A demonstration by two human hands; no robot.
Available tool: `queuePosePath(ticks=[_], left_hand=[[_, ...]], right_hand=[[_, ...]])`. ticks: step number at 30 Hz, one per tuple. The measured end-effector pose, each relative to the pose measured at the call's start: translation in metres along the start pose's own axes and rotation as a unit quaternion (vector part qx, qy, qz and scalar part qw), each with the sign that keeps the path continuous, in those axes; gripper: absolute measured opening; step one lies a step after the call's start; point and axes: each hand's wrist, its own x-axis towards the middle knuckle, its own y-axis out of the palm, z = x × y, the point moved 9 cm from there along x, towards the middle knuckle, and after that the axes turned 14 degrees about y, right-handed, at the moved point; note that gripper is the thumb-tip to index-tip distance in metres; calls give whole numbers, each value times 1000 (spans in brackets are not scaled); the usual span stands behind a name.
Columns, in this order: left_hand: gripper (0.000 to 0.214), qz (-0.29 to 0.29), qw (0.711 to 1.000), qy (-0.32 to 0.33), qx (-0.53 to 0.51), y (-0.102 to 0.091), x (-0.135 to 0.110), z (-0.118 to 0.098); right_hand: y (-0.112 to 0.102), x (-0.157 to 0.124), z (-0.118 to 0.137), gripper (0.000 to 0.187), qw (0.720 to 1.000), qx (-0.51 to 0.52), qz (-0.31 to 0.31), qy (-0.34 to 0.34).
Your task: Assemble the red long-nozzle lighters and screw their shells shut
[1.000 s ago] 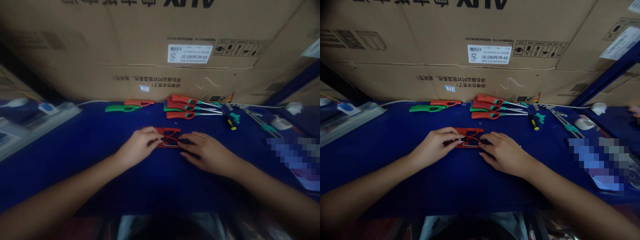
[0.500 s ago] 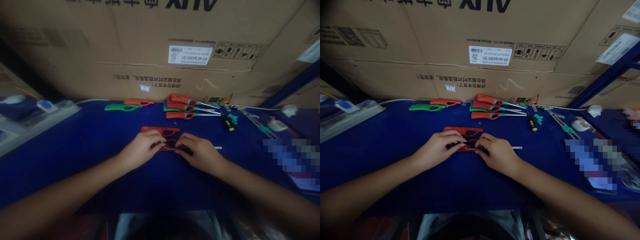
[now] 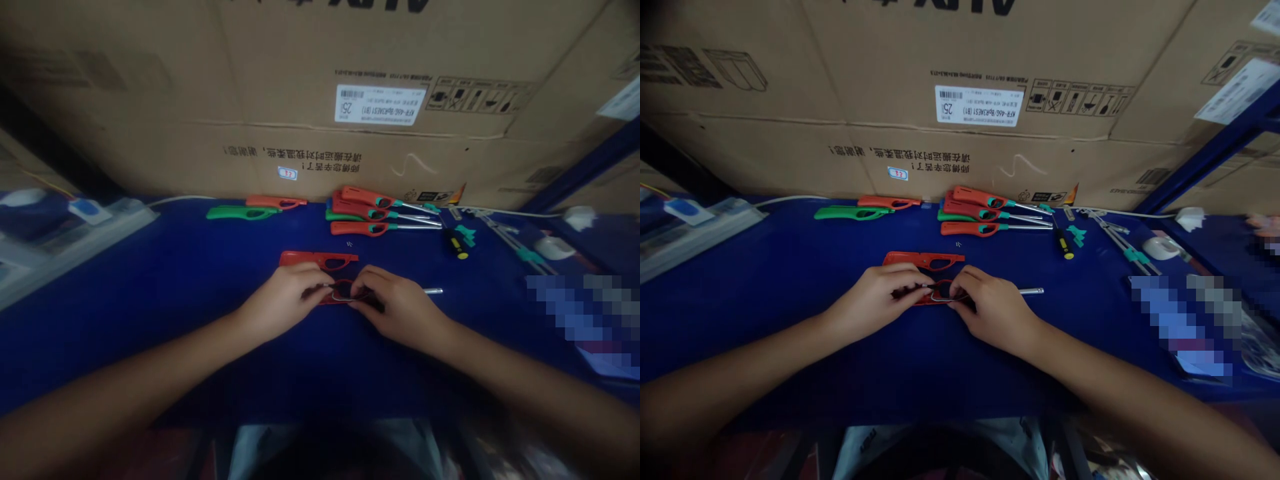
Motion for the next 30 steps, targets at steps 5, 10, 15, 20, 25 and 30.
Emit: queuePosePath(ticks=[5,10,15,20,25,30], left_hand=[[11,0,1000,1,-6,0,0,0],[9,1,1000,-1,-6,0,1,3],[10,-2,1000,2,-5,-1,1,4],[9,-9,1000,-1,-5,-1,0,5],[8,-13,1000,-15,-16,-1,0,5],[7,-16,999,-25,-25,-1,0,6]], right_hand=[[-2,0,-2,5,999,35,4,11],[-1,0,-1,5,999,31,9,-4],[1,-1,3,11,999,6,4,-32],[4,-2,2,9,999,-17,4,-39],[3,-1,3,9,999,-17,-3,-39],[2,-1,2,8,999,-19,-3,-35]])
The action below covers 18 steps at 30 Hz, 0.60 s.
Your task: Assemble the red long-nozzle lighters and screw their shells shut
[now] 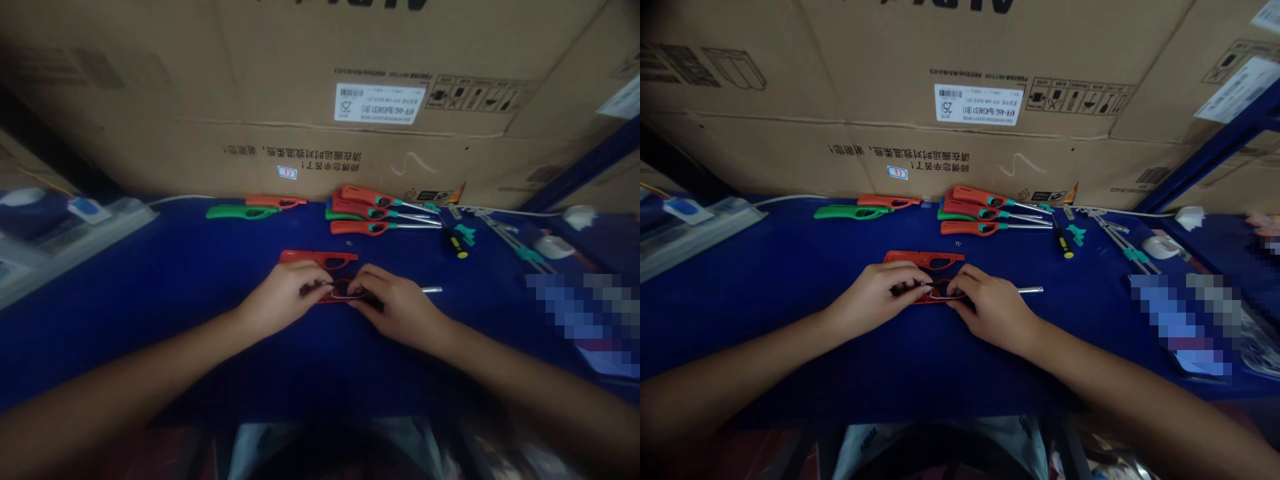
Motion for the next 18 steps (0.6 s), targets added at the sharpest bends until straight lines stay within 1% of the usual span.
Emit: queuePosePath(ticks=[12,18], left_hand=[[7,2,1000,-3,-5,0,0,1],[7,1,1000,0,-4,1,0,1]], right_hand=[[1,1,-4,9,999,36,14,17],[4,1,-4,6,1000,-10,7,26]])
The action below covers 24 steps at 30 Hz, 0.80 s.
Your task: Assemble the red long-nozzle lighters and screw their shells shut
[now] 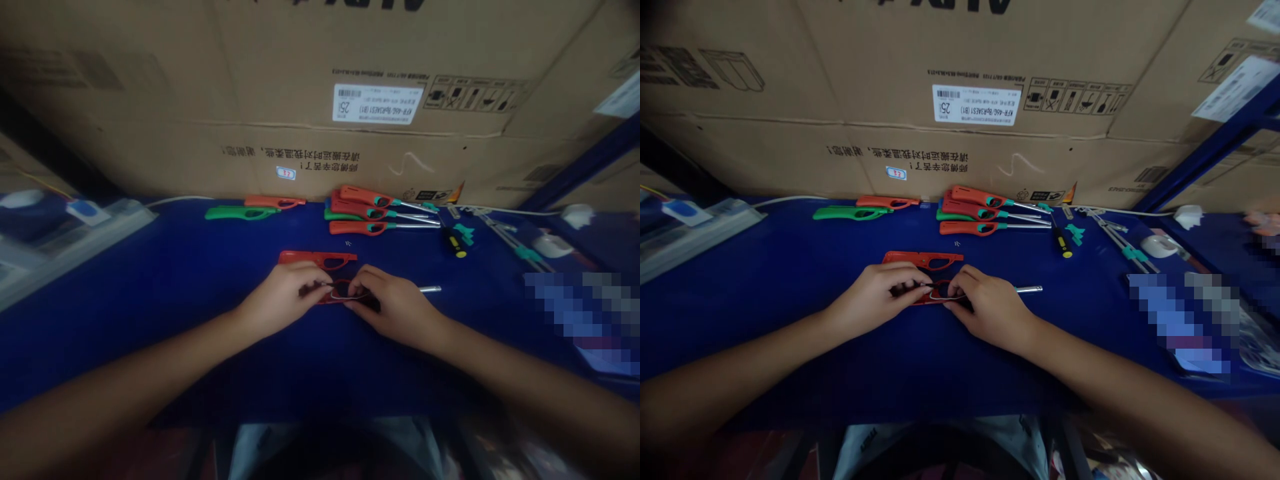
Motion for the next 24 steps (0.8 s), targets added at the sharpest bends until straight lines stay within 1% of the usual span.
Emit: queuePosePath(ticks=[3,7,12,14,19,24], left_hand=[[6,-2,1000,-1,-3,1,0,0],[9,2,1000,0,-4,1,0,-1],[10,11,1000,-5,-5,2,0,1],[8,8,1000,-7,-5,2,0,3],[8,3,1000,-4,-2,2,0,2],[7,3,1000,-2,-1,2,0,2]], right_hand=[[2,-2,1,10,999,-31,-9,-1],[4,-4,8,21,998,-57,-5,-28],[4,-6,10,24,997,-65,6,-39],[2,-6,9,23,998,-52,0,-38],[1,-6,8,10,999,-34,-5,-36],[1,-4,7,5,1000,-2,-11,-21]])
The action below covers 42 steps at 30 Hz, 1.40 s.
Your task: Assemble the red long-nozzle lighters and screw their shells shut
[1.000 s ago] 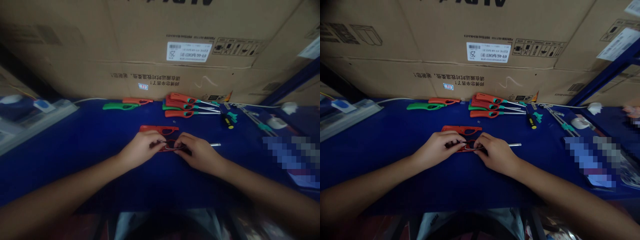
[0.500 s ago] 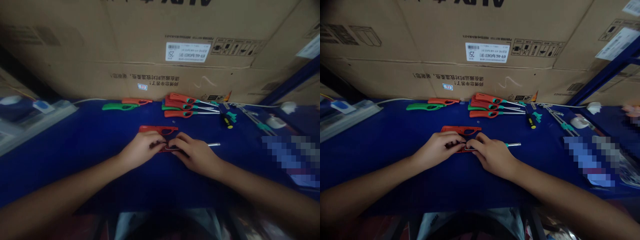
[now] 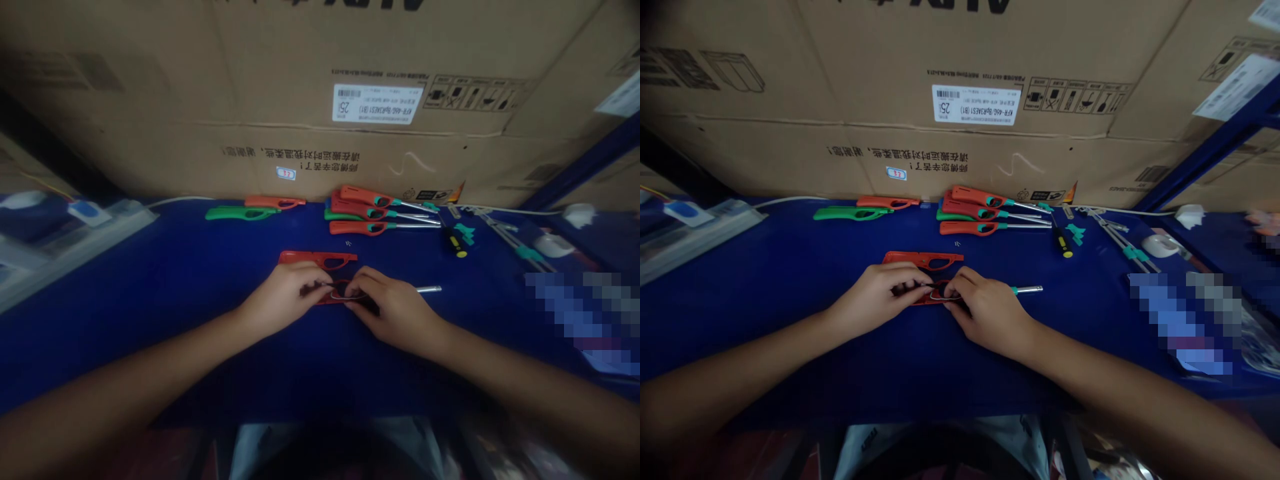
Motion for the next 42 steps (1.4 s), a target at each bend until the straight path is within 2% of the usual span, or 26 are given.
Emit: queuePosePath(ticks=[14,26,35,42], left_hand=[[9,3,1000,-2,2,0,0,0],[9,0,1000,2,2,0,0,0],[7,2,1000,2,2,0,1,-2],[8,3,1000,4,3,1,1,-2]], right_hand=[[-1,-2,3,7,999,-15,-19,-28],[0,-2,3,5,999,-31,-17,-8],[1,1,-4,7,999,21,8,32],[2,0,-1,4,1000,0,7,8]])
